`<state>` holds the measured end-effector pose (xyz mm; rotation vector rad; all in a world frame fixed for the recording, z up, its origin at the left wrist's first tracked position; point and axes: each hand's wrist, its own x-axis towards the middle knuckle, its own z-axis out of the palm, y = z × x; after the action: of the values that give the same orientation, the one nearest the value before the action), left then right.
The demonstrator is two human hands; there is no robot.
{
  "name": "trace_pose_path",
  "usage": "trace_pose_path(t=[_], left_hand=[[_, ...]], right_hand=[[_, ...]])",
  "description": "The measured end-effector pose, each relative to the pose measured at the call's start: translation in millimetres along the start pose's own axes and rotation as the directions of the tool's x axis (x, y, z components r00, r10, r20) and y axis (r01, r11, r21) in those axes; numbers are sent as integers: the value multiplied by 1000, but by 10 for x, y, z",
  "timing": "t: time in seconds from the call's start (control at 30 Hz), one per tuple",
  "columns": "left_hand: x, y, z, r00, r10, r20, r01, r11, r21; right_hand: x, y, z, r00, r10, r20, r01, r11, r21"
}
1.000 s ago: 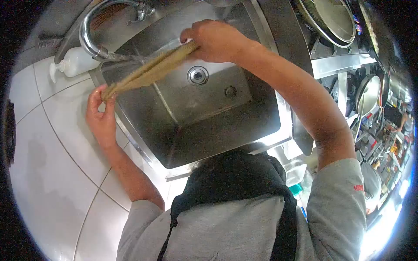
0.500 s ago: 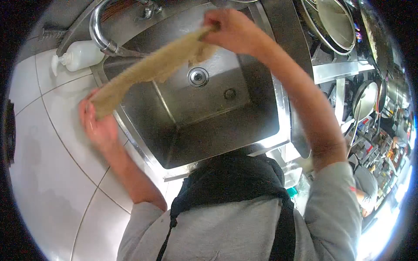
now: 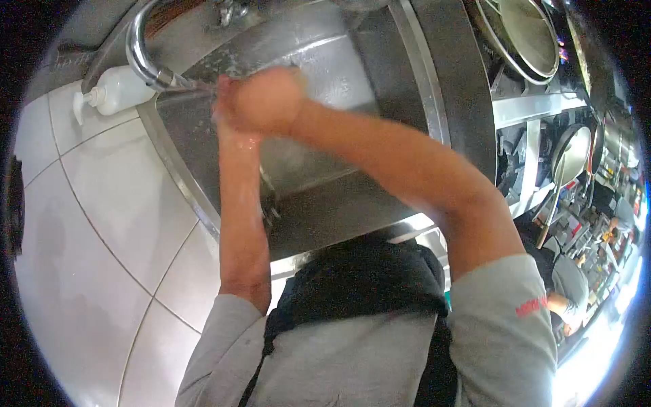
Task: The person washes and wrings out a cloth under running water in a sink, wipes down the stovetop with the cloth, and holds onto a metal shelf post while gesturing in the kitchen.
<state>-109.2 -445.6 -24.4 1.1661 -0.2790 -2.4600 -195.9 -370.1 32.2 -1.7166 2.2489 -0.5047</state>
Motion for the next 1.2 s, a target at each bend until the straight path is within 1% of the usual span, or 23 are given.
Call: trace_pose_path(t=[0.03, 0.07, 0.1, 0.17, 0.2, 0.23, 0.27, 0.33, 0.37, 0.4, 0.47, 0.57, 0.63, 0.7, 0.77, 0.8, 0.83, 0.87, 1.0, 1.07, 1.1, 1.13, 1.2], left_hand=[[190, 33, -306, 979, -34, 202, 43, 998, -40], [267, 25, -490, 919, -66, 388, 100, 993, -68], [112, 17, -267, 920, -66, 387, 99, 993, -66], [-358, 13, 439, 977, -205, -64, 204, 979, -18], [-310, -37, 434, 987, -156, 46, 155, 987, 36], [-267, -20, 413, 986, -159, 47, 157, 987, 40], [-237, 35, 371, 996, -81, 28, 77, 991, 109], [-223, 211, 355, 1000, 0, 19, -3, 985, 174], [-231, 357, 356, 999, 49, 20, -51, 991, 120], [-261, 502, 383, 995, 99, 19, -100, 993, 69], [-457, 720, 471, 992, 124, 36, -125, 992, 23], [-757, 937, 551, 982, 173, 69, -171, 985, -35], [-846, 1116, 451, 976, 202, 77, -200, 979, -38], [-829, 1229, 214, 950, 190, 249, -175, 981, -84], [-619, 1039, 16, 966, 218, 135, -211, 975, -71], [-530, 927, -22, 970, 242, 19, -241, 969, -53], [-519, 675, 68, 977, 201, 63, -201, 980, -12], [-521, 422, 137, 983, 157, 100, -161, 986, 33], [-239, 146, -110, 961, 172, 216, -207, 967, 149], [-127, 219, 53, 987, -153, 47, 145, 979, 146], [-28, 154, 14, 985, -169, 45, 161, 975, 150], [91, 88, -107, 990, -117, 76, 104, 982, 156], [313, -15, -380, 990, 5, 140, -27, 987, 156]], right_hand=[[-72, -46, -27, 987, -140, -73, 133, 987, -90], [-59, 24, -46, 989, -134, -68, 128, 988, -91], [30, 158, -60, 990, -129, -59, 118, 980, -157], [268, 458, -17, 991, -121, -63, 105, 970, -219], [411, 576, -98, 992, 121, 39, -127, 973, 193], [456, 641, -142, 929, 292, 228, -370, 759, 536], [296, 638, -128, 824, 229, 518, -555, 141, 820], [-10, 490, -216, 860, 108, 499, -510, 236, 827], [-103, 467, -238, 875, -23, 483, -451, 322, 832], [-167, 488, -235, 875, -27, 483, -450, 321, 833], [-343, 565, -177, 844, -8, 536, -239, 889, 390], [-411, 907, 26, 911, 121, 394, -224, 948, 228], [-287, 1066, -64, 888, 177, 425, -271, 947, 171], [-158, 1200, -86, 858, 241, 453, -321, 941, 106], [-6, 1311, 19, 968, -3, 252, -29, 992, 121], [37, 1312, 126, 950, -309, 36, 309, 951, 17], [103, 1064, 23, 997, -73, 3, 67, 930, 362], [118, 680, -68, 985, 163, 59, -161, 732, 662], [-222, -225, 111, 998, 26, 53, -51, 823, 566], [-310, -410, 168, 993, 103, -64, -52, 840, 540], [-355, -431, 186, 964, 193, -181, -74, 854, 515], [-270, -330, 161, 963, 201, -180, -82, 853, 515], [16, -42, 117, 948, 315, 37, -311, 902, 299]])
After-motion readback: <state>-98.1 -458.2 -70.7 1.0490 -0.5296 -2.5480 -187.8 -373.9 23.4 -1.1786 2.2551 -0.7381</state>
